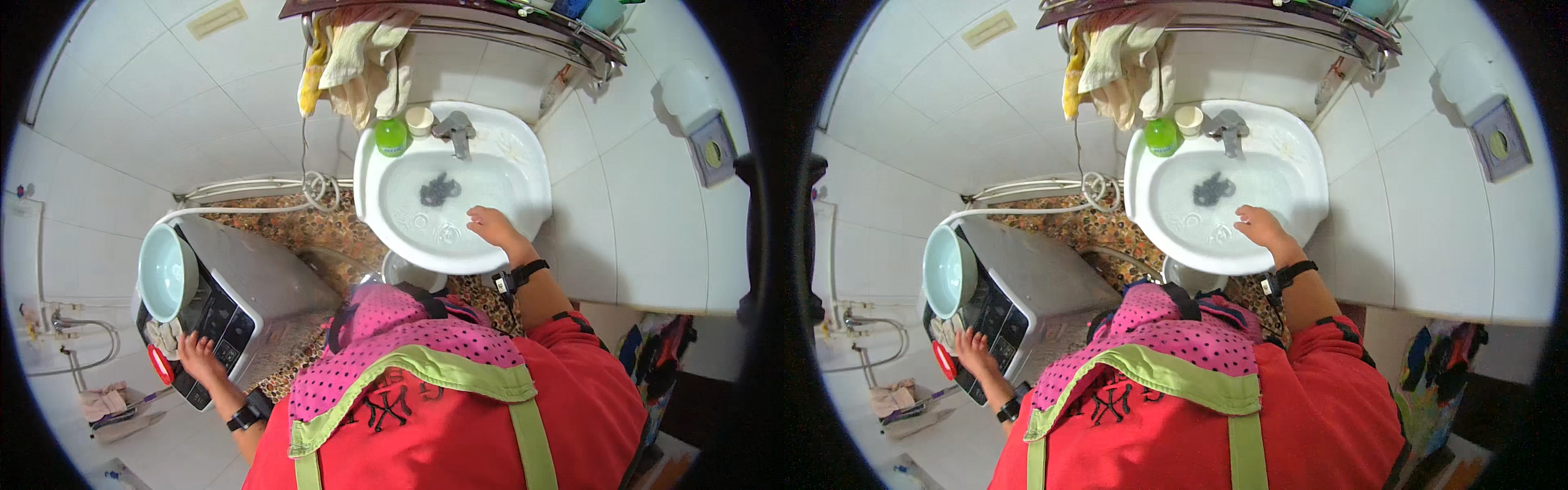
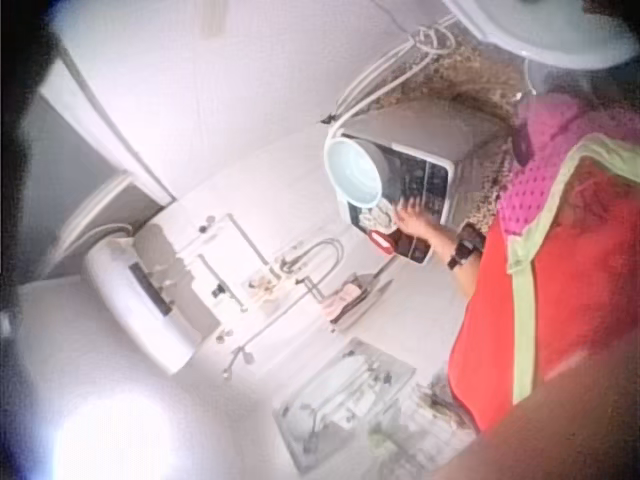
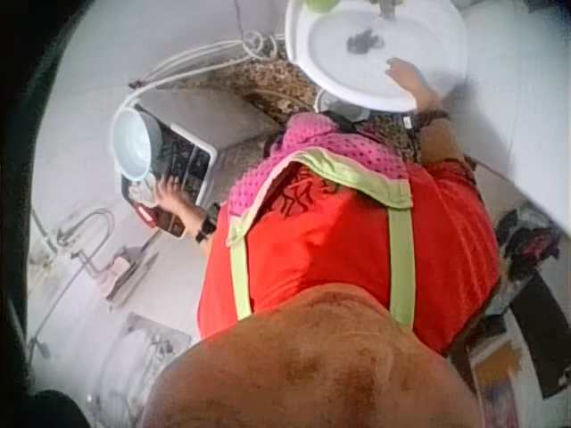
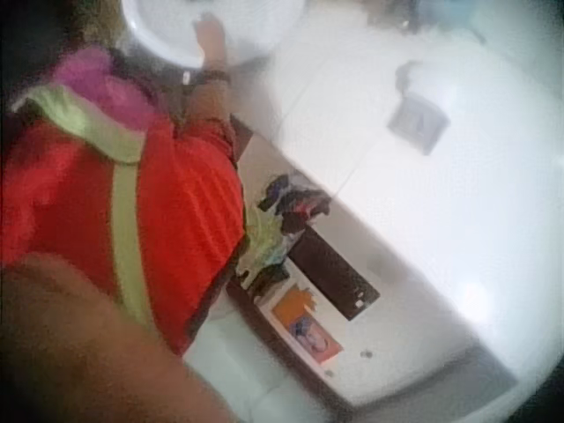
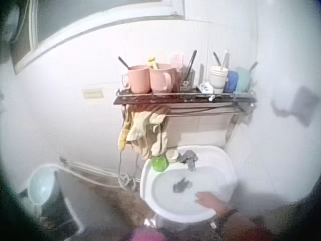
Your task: The person fills a basin with water from the sink, then uses a scrubber to clean the sink basin, faucet, and surrounding wall tiles. They rinse the scrubber and continue wiping the sink and nearby surfaces.
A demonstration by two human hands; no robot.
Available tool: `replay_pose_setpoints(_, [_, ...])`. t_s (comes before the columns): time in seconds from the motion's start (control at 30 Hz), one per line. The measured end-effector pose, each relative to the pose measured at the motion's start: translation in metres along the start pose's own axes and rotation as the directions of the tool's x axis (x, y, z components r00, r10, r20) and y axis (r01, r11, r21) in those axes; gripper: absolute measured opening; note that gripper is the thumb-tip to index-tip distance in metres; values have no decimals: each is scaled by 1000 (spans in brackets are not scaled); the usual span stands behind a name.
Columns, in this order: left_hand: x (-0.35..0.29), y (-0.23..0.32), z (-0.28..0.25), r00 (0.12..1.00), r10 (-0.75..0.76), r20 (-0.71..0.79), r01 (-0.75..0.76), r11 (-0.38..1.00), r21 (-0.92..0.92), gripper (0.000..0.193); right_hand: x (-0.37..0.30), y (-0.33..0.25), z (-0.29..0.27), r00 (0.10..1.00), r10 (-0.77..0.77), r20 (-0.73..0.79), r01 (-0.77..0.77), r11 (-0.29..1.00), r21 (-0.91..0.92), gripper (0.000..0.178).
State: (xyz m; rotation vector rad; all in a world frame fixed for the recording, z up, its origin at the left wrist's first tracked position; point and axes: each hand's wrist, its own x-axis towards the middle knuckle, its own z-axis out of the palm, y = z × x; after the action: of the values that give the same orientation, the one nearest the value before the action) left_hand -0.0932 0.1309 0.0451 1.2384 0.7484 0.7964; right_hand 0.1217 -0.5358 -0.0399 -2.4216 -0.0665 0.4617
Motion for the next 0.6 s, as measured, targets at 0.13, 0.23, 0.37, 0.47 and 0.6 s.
replay_pose_setpoints(0.13, [-65, 40, 170, 942, 31, 333, -76, 989, 125, 37, 30, 21, 3, 992, -4, 128, -2, 999, 44, 41])
replay_pose_setpoints(0.23, [-107, 71, 269, 806, 147, 573, -309, 931, 196, 32, 56, 34, 15, 981, -128, 147, 111, 987, 120, 42])
replay_pose_setpoints(0.37, [-119, 107, 371, 371, 352, 859, -850, 502, 162, 39, 77, 46, 36, 973, -165, 160, 173, 984, -38, 47])
replay_pose_setpoints(0.47, [-105, 126, 437, 114, 522, 845, -985, 170, 28, 41, 79, 47, 47, 973, -22, 230, 27, 999, -18, 52])
replay_pose_setpoints(0.6, [-74, 137, 518, -227, 499, 836, -974, -108, -200, 41, 76, 43, 54, 991, 57, 120, -50, 997, -59, 58])
